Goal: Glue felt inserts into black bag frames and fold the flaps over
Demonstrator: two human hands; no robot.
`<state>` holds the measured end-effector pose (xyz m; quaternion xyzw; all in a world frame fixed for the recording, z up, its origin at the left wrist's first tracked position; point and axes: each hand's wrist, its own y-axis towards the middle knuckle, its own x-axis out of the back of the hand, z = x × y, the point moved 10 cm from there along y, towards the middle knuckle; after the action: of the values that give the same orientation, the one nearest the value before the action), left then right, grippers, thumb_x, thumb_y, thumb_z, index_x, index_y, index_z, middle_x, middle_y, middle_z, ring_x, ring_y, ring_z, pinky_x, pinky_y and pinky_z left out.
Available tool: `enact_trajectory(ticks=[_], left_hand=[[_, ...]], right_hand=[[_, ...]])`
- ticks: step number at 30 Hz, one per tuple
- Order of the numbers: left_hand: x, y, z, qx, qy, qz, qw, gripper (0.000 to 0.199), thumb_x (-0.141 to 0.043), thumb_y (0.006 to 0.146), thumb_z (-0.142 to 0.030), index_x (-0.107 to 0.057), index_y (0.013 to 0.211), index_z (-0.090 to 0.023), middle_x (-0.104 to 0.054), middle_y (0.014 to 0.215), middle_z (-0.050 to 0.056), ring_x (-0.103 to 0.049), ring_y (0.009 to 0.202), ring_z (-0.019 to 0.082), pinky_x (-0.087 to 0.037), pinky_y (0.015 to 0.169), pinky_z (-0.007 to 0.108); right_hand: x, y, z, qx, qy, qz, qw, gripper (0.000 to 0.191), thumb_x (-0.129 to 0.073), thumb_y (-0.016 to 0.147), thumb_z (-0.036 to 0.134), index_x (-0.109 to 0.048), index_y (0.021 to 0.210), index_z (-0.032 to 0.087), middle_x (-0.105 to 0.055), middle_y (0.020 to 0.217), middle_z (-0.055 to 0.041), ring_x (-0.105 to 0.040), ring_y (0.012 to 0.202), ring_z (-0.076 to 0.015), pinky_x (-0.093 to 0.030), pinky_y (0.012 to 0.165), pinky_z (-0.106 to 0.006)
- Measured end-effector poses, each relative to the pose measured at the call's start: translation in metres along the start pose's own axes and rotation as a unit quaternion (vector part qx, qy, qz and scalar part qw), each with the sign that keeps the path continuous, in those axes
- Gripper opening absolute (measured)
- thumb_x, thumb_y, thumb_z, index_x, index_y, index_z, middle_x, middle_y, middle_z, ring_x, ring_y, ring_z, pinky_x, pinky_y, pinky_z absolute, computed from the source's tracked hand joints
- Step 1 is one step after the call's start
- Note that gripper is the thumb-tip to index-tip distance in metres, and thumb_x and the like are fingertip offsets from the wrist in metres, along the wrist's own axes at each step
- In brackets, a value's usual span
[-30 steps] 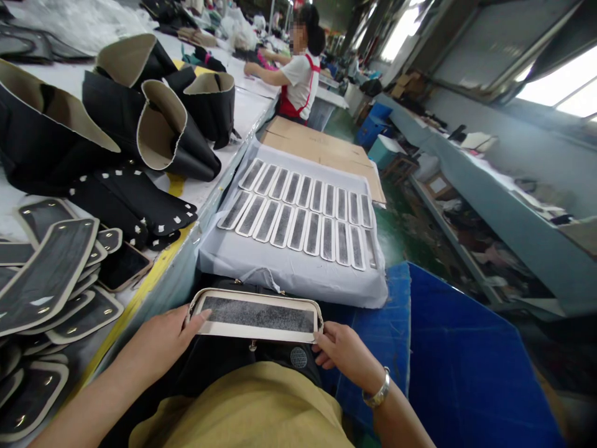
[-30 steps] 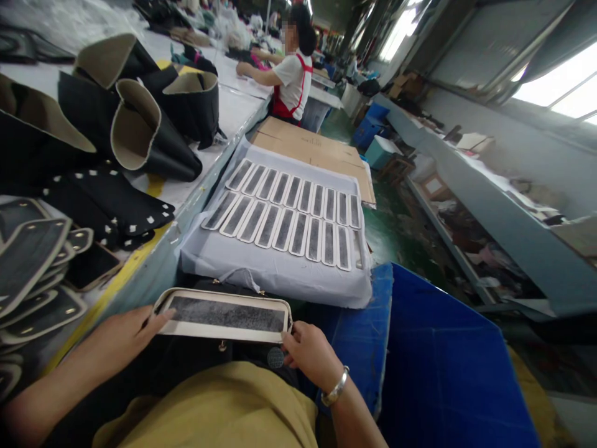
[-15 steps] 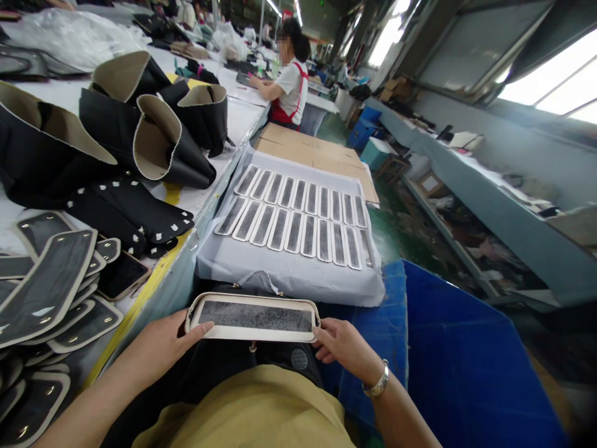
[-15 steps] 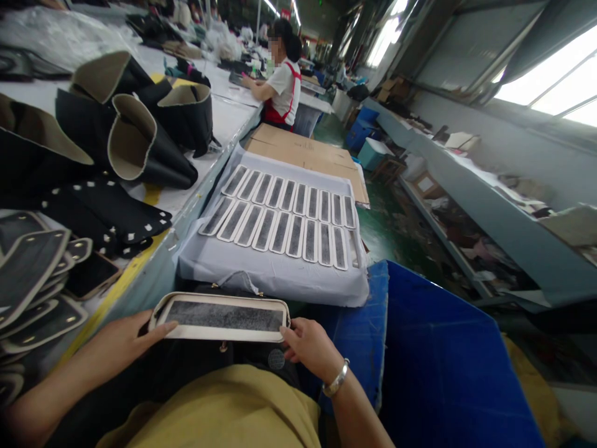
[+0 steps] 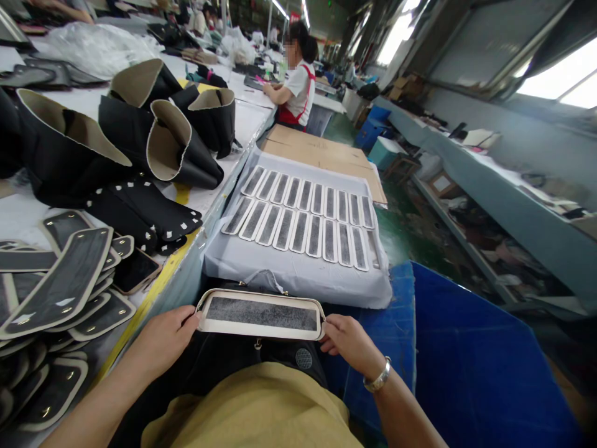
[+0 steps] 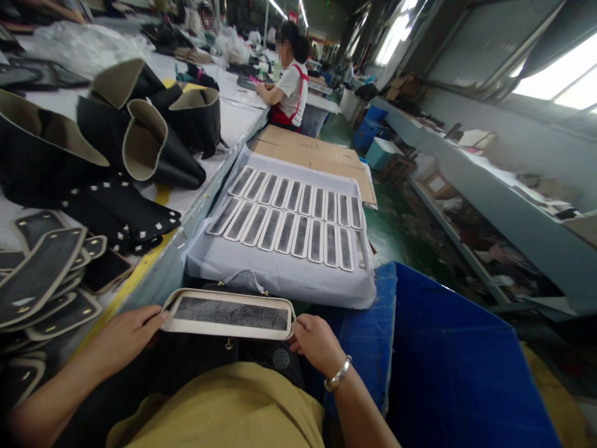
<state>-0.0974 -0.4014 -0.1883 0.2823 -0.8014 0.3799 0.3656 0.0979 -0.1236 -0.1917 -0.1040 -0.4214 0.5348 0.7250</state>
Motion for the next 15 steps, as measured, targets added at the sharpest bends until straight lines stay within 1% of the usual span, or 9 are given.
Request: enact_trajectory(ticks=[3,6,11,15], left_hand=[[-0.005,0.0,0.003,0.008,-0.058,0.023,0.998,0.035,-0.024,0.088,-0.04,-0.048,0.071,-0.02,-0.058,0.068,0.002,-0.056,0.067,0.018,-0.036,0.063,0.027],[-0.01,0.0,0.007,0.019,-0.117,0.041,0.992,0.034,-0.026,0.087,-0.042,-0.048,0.073,-0.02,-0.057,0.069,0.0,-0.057,0.066,0.016,-0.04,0.062,0.025],[-0.012,0.005,0.012,0.014,-0.127,0.03,0.991,0.032,-0.03,0.084,-0.041,-0.049,0.071,-0.02,-0.056,0.064,-0.001,-0.056,0.063,0.017,-0.039,0.059,0.026],[-0.013,0.008,0.018,0.03,-0.192,0.022,0.981,0.027,-0.035,0.081,-0.039,-0.049,0.068,-0.02,-0.054,0.06,-0.002,-0.056,0.059,0.016,-0.04,0.055,0.025]], right_hand=[[-0.001,0.0,-0.001,0.004,0.019,0.015,1.0,0.023,-0.037,0.082,0.024,-0.056,0.075,0.013,-0.066,0.076,-0.0061,-0.065,0.062,-0.0137,-0.049,0.051,-0.019],[-0.003,0.0,-0.005,-0.005,0.04,0.027,0.999,0.023,-0.036,0.082,0.023,-0.056,0.076,0.013,-0.066,0.075,-0.0066,-0.065,0.061,-0.0141,-0.048,0.052,-0.02],[-0.003,0.003,-0.007,-0.008,0.051,0.025,0.998,0.023,-0.036,0.081,0.024,-0.056,0.076,0.013,-0.065,0.075,-0.0075,-0.065,0.062,-0.0151,-0.049,0.054,-0.023],[-0.003,0.002,-0.005,-0.006,0.049,0.025,0.998,0.024,-0.036,0.08,0.027,-0.056,0.076,0.013,-0.065,0.075,-0.007,-0.064,0.062,-0.0149,-0.048,0.055,-0.023]])
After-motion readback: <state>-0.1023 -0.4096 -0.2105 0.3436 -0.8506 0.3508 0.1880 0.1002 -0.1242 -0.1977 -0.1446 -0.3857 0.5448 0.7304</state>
